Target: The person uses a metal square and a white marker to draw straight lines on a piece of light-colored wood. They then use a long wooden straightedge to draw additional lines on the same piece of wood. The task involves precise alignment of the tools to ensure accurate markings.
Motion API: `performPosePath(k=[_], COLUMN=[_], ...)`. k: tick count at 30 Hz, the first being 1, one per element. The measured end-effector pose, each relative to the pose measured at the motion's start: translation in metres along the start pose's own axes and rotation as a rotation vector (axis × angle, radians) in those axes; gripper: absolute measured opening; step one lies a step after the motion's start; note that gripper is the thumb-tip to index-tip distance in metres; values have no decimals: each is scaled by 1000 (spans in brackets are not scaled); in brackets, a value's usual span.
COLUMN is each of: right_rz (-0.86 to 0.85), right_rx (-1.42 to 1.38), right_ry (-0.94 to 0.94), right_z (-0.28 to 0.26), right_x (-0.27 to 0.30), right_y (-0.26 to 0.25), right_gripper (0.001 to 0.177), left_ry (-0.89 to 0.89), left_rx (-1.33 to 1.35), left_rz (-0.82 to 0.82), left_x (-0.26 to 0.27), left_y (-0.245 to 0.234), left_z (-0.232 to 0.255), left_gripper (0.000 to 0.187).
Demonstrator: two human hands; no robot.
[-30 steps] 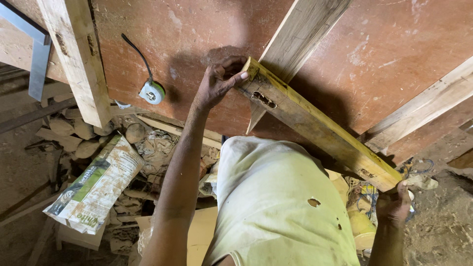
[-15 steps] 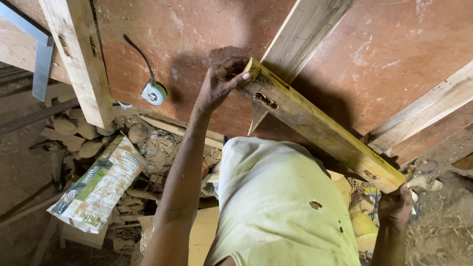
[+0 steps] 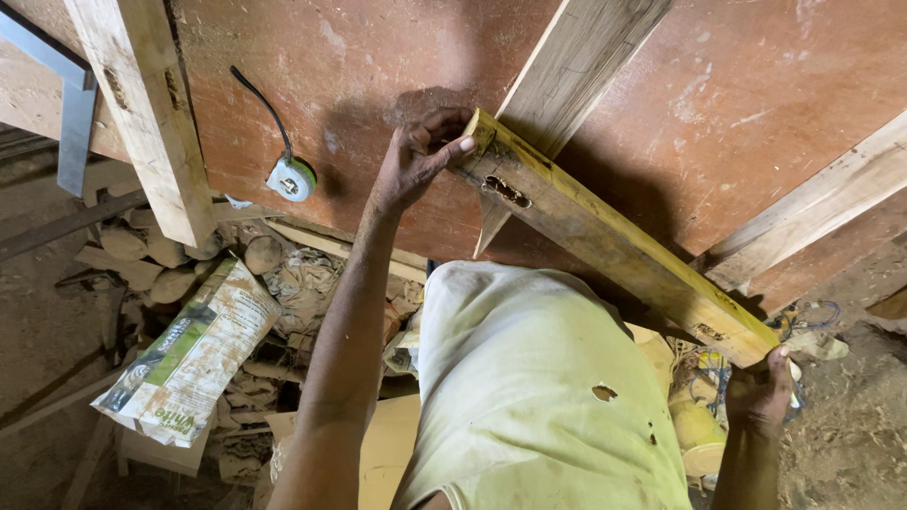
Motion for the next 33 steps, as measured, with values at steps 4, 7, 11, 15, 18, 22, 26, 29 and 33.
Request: performPosePath(k=[4, 7, 11, 15, 18, 22, 26, 29, 33], right_rz=[10, 23, 34, 48, 48, -20, -10, 1, -16], right_rx=[-9, -7, -35, -36, -3, 21, 17, 7, -9], right_ry=[-1, 0, 4, 10, -2, -12, -11, -17, -35], right_z=[2, 2, 4, 3, 1, 0, 3, 4, 6], right_x=[1, 0, 2, 0, 1, 1, -1, -2, 1], right_y=[-4, -5, -6, -6, -1, 2, -1, -3, -13], right_gripper=[66, 65, 62, 61, 63, 69, 68, 66, 62], left_ry=[-5, -6, -31, -15, -2, -8, -12, -11, 22], left_rx=[-6, -8, -11, 2, 17, 70, 64, 114, 112], left_rz=[5, 0, -1, -8, -18, -27, -17, -23, -24], left_x=[1, -2, -1, -1, -1, -1, -1, -1, 0], left_y=[0, -1, -1, 0, -1, -1, -1, 1, 1], left_z=[-1, -1, -1, 0, 1, 0, -2, -6, -7], left_gripper=[60, 62, 63, 62, 61, 58, 56, 56, 56])
Point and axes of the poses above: each hand's wrist, its own x-axis away from the middle knuckle, its own y-axis out of the palm, z = x × y, the point moved 1 cm from there along -x, towards the middle knuckle, and after that the axes turned 2 degrees about -z, right-handed, at the moved point
